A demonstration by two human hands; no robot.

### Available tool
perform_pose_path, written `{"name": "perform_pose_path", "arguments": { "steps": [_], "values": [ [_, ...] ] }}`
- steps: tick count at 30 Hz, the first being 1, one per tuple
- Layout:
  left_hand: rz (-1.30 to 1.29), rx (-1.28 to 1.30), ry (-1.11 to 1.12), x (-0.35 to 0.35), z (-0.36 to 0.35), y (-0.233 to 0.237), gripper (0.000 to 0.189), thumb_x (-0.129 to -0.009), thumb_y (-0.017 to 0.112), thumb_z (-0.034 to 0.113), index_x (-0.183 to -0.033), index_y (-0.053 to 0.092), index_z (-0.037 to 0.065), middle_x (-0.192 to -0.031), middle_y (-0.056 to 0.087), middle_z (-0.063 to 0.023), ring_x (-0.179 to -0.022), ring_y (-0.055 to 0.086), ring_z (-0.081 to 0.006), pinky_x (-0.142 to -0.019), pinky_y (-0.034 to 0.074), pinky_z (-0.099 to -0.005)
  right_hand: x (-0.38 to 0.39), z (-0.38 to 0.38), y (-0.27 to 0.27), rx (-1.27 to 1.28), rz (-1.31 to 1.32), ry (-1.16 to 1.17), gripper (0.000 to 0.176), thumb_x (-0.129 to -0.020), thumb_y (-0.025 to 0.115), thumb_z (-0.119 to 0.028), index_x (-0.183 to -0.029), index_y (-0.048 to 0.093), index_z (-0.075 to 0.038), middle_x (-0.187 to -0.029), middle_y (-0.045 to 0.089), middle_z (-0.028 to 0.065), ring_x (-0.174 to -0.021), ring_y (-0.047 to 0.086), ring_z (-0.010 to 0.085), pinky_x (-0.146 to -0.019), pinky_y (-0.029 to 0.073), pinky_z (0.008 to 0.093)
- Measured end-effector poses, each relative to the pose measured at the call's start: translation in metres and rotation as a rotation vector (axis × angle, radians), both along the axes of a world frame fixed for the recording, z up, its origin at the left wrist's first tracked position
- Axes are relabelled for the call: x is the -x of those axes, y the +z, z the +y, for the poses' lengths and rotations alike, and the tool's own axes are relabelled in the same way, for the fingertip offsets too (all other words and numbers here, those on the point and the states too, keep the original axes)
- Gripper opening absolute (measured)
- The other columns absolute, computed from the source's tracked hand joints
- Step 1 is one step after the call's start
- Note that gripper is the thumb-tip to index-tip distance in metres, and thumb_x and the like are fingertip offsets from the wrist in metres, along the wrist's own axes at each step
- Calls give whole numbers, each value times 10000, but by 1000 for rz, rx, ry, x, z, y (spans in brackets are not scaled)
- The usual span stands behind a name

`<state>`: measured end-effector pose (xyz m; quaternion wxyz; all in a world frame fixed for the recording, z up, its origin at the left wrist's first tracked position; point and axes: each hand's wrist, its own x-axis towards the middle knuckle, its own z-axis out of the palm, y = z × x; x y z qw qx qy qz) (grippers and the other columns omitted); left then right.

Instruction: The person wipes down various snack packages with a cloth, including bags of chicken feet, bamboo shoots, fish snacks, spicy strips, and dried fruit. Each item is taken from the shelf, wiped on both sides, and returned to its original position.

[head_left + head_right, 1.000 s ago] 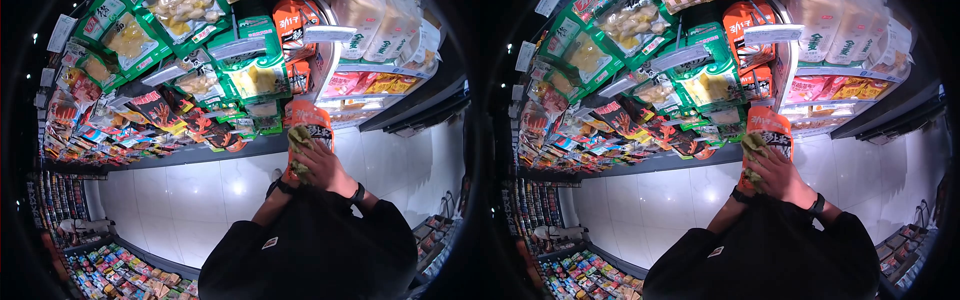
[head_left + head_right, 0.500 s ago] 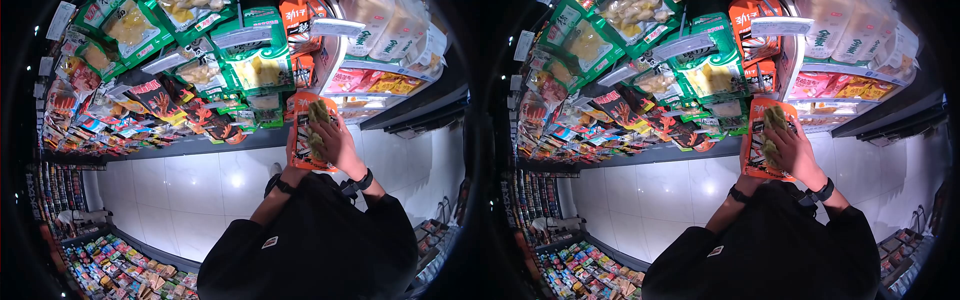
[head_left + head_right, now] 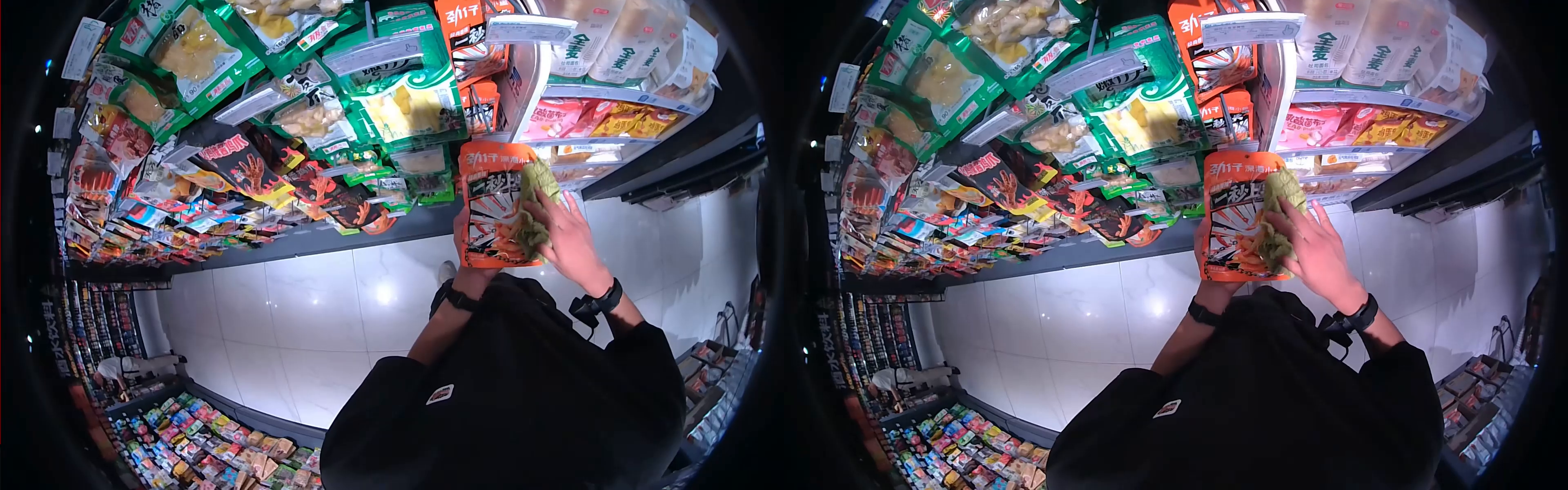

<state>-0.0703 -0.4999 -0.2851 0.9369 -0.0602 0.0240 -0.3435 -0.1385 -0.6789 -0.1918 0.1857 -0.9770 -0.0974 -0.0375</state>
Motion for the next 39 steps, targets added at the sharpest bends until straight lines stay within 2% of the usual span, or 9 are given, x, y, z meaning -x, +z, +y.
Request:
{"name": "perform_pose_path", "arguments": {
  "steps": [14,18,20,24,28,30,31,33,39],
  "values": [
    [-73,-92,-234,13,2,7,597,-980,471,466,-1417,477,60,-1372,577,-175,-1216,595,-334,-1071,455,-489,-2,-1,-1,39,-108,-71,698,-747,741,-139,-1409,522,-125,-1438,490,179,-1286,501,374,-1154,352,478],
    [34,164,-202,9,-6,-7,611,-1005,419,508,-1436,459,77,-1403,549,-157,-1261,558,-326,-1080,441,-496,-2,33,5,-157,-127,204,718,-696,736,-120,-1389,547,-135,-1434,494,197,-1338,463,385,-1173,308,498],
    [-34,-172,-221,8,-1,5,642,-1009,400,543,-1457,429,86,-1373,566,-151,-1250,560,-336,-1069,453,-489,8,38,10,-142,-104,341,697,-705,730,-126,-1379,556,-146,-1405,533,171,-1344,464,370,-1183,291,488],
    [-89,116,-283,6,7,10,667,-1017,377,568,-1487,377,96,-1407,534,-158,-1231,577,-348,-1059,472,-473,-10,-6,-8,-67,-7,5,684,-747,704,-103,-1397,504,-36,-1334,586,186,-1269,529,398,-1120,358,524],
    [-140,-461,-389,11,-6,2,707,-1033,380,562,-1518,325,51,-1465,466,-167,-1306,509,-364,-1118,398,-432,-13,26,-5,-646,170,-89,572,-949,630,-196,-1433,421,25,-1294,585,264,-1187,601,373,-1026,439,390],
    [-732,-1023,188,8,-24,15,707,-1045,313,571,-1571,241,104,-1585,281,-173,-1425,368,-347,-1158,324,-436,-13,20,-19,-780,242,-51,484,-1009,578,-229,-1400,453,27,-1208,635,213,-1075,640,244,-924,484,335],
    [-1076,-1495,306,7,-19,0,611,-1055,420,353,-1569,251,70,-1594,212,-231,-1465,271,-391,-1172,273,-459,-14,13,-22,-990,409,-105,442,-1014,571,-216,-1378,476,17,-1164,649,159,-1027,627,182,-881,490,310],
    [-1199,-1595,354,13,-19,7,598,-1034,448,297,-1564,274,84,-1586,223,-246,-1456,278,-414,-1167,277,-471,-14,1,-36,-1242,582,-228,306,-1021,561,-185,-1273,563,-12,-1064,666,40,-920,601,67,-779,489,249],
    [-1475,-1688,463,12,-4,30,592,-977,517,179,-1537,345,97,-1582,229,-258,-1439,305,-427,-1129,342,-474,-11,-6,-42,-1437,302,-451,258,-989,603,-151,-1193,610,6,-1064,683,44,-909,633,99,-779,507,260]
  ]
}}
